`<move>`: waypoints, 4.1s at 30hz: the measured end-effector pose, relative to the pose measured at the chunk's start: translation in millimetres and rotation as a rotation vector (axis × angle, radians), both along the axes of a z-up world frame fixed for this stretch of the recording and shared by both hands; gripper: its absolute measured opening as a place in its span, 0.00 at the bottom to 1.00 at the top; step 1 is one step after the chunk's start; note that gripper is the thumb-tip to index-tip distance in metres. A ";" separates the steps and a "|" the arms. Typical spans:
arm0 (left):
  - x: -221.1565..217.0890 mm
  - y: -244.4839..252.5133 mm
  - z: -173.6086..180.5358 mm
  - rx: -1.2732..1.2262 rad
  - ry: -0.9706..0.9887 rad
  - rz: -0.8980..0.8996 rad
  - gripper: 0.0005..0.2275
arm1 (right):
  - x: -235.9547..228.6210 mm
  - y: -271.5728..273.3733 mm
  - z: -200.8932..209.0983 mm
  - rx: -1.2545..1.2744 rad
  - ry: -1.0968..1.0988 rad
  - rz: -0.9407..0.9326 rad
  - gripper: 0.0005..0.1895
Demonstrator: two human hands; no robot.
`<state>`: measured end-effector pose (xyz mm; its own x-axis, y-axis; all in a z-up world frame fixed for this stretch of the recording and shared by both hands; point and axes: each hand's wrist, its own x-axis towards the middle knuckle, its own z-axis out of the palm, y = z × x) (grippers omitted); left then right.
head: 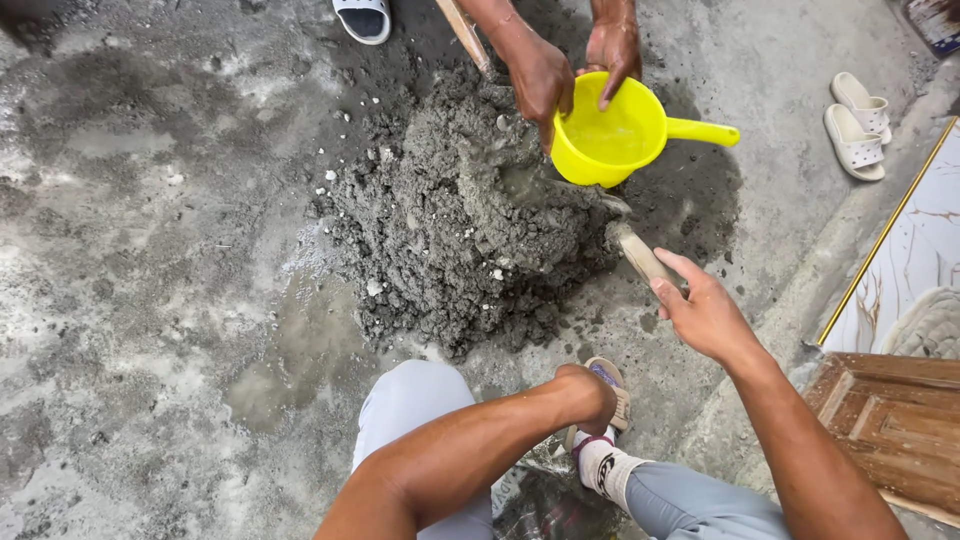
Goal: Mixing cement and sand with water using a trowel and a scoop on a concrete floor
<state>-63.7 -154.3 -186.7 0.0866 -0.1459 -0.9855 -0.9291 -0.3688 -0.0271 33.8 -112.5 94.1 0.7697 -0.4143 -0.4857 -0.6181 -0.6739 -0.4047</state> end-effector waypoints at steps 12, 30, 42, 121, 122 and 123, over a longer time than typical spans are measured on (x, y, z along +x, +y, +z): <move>16.7 -4.6 0.7 0.316 -0.035 0.078 0.18 | 34.1 46.1 -23.4 -0.288 0.054 0.238 0.24; 88.7 151.9 159.4 -0.615 0.302 0.314 0.18 | 16.1 59.5 5.6 -0.550 0.300 0.521 0.22; 37.0 76.5 28.9 -0.622 0.024 0.267 0.10 | 85.7 34.4 -69.3 -0.321 0.185 0.610 0.22; 19.7 131.4 134.7 -0.557 0.343 0.223 0.26 | 104.4 72.4 -125.4 -0.293 0.275 0.532 0.20; 13.8 130.0 133.9 -0.565 0.349 0.206 0.26 | 108.5 64.2 -127.6 -0.286 0.291 0.583 0.20; 7.5 129.3 134.4 -0.573 0.356 0.189 0.26 | 112.2 56.5 -128.1 -0.279 0.307 0.633 0.20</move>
